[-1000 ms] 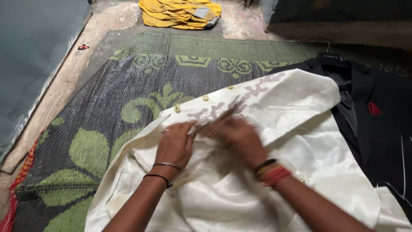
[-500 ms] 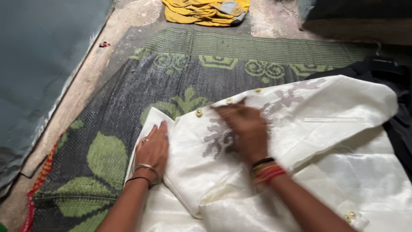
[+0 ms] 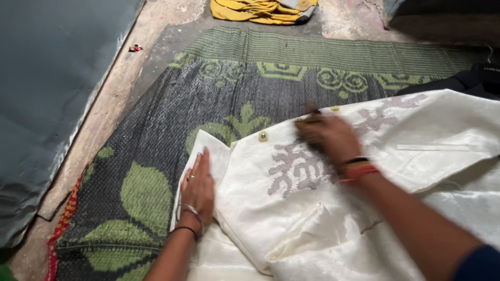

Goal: The person wipes a white garment with a cloth on a mat, then picks up the garment, inserts a hanger, and fastens several buttons.

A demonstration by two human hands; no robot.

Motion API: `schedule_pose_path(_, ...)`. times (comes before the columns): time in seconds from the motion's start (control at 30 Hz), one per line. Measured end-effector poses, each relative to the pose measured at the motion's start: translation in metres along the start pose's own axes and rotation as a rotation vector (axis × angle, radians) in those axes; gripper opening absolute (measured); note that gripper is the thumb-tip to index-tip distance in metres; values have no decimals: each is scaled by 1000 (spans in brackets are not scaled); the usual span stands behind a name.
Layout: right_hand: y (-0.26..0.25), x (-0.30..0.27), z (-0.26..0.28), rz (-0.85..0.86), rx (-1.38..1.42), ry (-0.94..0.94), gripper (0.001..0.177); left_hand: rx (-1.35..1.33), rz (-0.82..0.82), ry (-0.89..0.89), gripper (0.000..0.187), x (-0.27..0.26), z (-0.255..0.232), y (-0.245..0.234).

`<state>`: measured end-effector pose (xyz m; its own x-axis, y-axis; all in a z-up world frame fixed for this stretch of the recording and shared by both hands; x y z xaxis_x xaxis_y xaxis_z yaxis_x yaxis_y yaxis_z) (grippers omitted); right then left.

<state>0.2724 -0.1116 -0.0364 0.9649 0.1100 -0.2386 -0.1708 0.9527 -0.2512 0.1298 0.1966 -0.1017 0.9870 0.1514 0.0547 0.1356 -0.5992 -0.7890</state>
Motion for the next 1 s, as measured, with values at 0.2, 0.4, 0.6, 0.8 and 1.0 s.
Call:
schedule_pose_path(0.2, -50, -24, 15, -414, -988, -402, 34, 446, 26, 104, 72, -12, -35, -11)
schedule_pose_path(0.4, 50, -86, -11, 144, -997, -1213, 40, 445, 53, 107, 75, -8, -37, -13)
schedule_pose_path(0.6, -139, -43, -44, -62, -1151, -620, 37, 458, 28, 92, 79, -8, -35, -7)
schedule_pose_path(0.8, -189, -49, -36, -444, -1239, -622, 42, 569, 35, 98, 71, -5, -35, -4)
schedule_pose_path(1.0, -41, -115, -38, -40, -892, -987, 41, 626, -122, 98, 67, 18, -101, 70)
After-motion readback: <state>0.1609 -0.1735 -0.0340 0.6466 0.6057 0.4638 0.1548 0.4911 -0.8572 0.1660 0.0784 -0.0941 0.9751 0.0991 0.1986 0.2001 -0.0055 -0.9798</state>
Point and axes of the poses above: each hand's wrist, its own x-axis towards the middle knuckle, its own y-axis out of the palm, z = x × y, the point moved 2 cm from there along x, towards the middle knuckle, and after that the axes turned 1 degree about z, right-handed, at the moved point
